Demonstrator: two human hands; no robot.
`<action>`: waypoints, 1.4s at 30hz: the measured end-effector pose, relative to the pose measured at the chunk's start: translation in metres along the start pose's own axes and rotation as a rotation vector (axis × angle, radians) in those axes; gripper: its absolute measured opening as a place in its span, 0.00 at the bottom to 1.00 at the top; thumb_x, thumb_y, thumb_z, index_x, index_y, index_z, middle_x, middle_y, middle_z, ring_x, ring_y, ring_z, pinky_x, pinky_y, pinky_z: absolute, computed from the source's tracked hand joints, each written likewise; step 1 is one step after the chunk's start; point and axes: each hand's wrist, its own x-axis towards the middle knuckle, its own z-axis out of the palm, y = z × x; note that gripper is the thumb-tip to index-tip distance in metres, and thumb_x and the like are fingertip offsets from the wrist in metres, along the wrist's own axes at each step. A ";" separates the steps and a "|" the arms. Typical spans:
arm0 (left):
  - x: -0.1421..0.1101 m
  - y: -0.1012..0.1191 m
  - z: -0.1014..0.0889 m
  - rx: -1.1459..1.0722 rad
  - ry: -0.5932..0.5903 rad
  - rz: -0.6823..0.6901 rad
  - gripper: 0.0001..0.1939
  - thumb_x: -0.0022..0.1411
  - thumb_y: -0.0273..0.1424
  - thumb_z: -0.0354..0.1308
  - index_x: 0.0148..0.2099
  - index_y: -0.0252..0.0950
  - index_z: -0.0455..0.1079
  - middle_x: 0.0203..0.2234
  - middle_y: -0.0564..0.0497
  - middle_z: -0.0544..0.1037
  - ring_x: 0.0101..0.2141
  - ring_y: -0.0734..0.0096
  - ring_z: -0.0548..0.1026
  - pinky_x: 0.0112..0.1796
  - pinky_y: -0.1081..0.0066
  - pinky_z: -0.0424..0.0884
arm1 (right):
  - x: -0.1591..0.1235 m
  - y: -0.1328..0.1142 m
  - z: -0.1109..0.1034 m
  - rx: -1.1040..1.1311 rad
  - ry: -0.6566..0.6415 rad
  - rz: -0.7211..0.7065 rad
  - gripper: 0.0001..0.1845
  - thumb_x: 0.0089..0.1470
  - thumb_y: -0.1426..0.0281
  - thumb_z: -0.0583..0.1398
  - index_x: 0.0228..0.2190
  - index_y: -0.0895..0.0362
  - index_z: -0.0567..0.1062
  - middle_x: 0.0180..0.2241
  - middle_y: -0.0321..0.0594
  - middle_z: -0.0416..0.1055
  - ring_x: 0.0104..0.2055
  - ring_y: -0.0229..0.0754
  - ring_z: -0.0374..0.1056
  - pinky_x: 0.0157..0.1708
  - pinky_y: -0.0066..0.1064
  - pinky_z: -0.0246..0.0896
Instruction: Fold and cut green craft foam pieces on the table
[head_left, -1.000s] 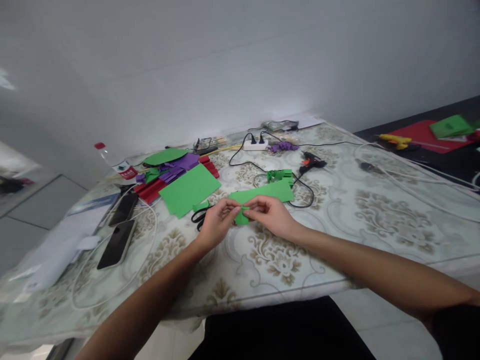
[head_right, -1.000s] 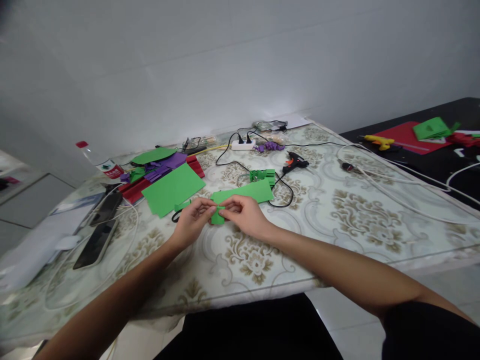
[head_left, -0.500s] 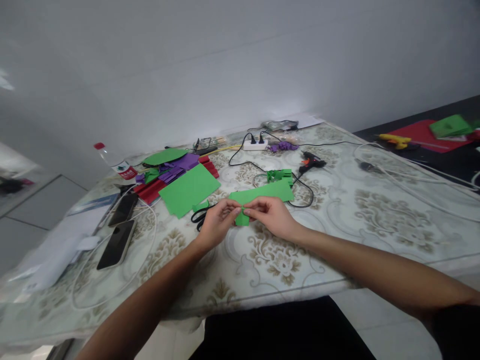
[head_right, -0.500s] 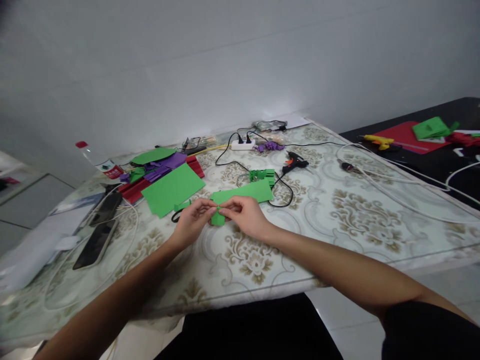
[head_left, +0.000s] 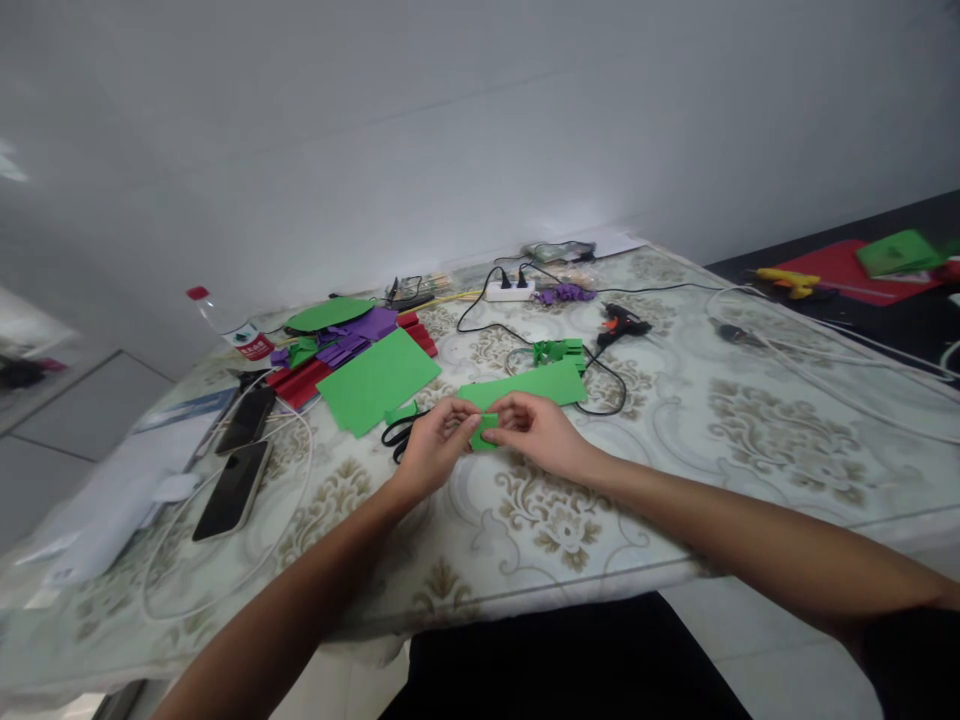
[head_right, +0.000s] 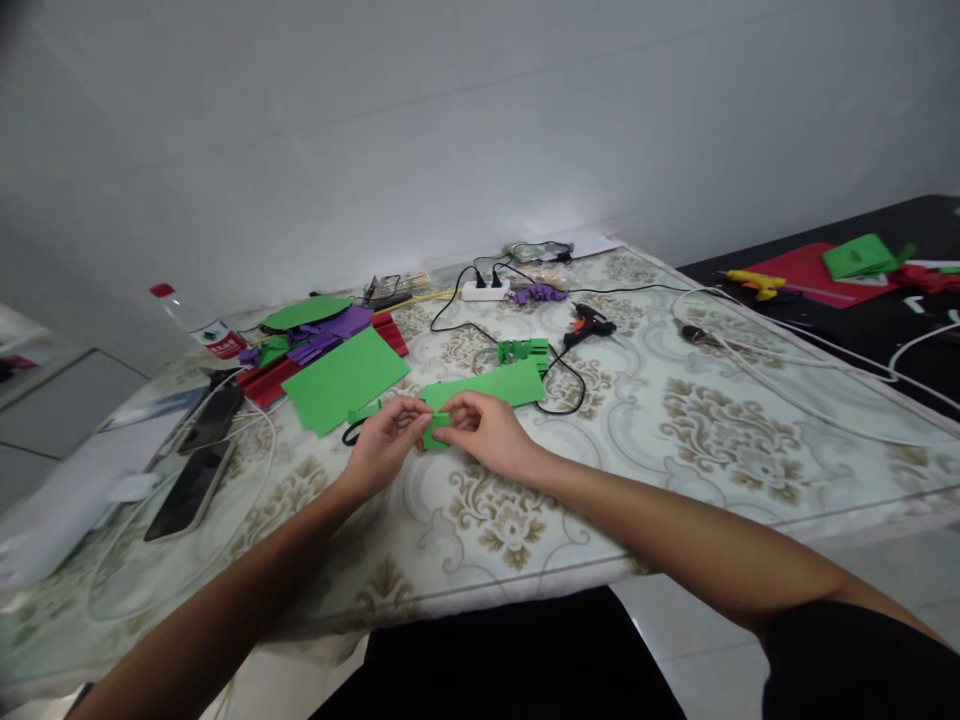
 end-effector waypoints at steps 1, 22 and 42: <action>0.000 0.000 0.000 0.003 0.005 0.001 0.13 0.62 0.40 0.62 0.40 0.35 0.71 0.27 0.53 0.74 0.24 0.77 0.72 0.25 0.76 0.71 | 0.000 0.001 0.000 0.002 -0.005 0.005 0.22 0.40 0.60 0.73 0.36 0.58 0.75 0.26 0.35 0.75 0.28 0.38 0.71 0.32 0.31 0.68; 0.000 0.000 -0.001 0.003 -0.001 -0.003 0.13 0.62 0.39 0.63 0.40 0.35 0.71 0.27 0.53 0.73 0.25 0.77 0.72 0.25 0.77 0.71 | 0.001 0.003 0.000 0.057 -0.037 0.071 0.22 0.39 0.60 0.73 0.33 0.57 0.73 0.24 0.34 0.74 0.26 0.39 0.72 0.30 0.31 0.67; -0.003 0.000 -0.002 0.121 -0.025 0.064 0.09 0.64 0.36 0.61 0.42 0.35 0.72 0.30 0.52 0.75 0.27 0.76 0.74 0.27 0.77 0.72 | -0.002 -0.004 -0.001 -0.086 0.005 -0.101 0.17 0.53 0.55 0.66 0.31 0.58 0.79 0.27 0.39 0.76 0.29 0.40 0.70 0.30 0.30 0.64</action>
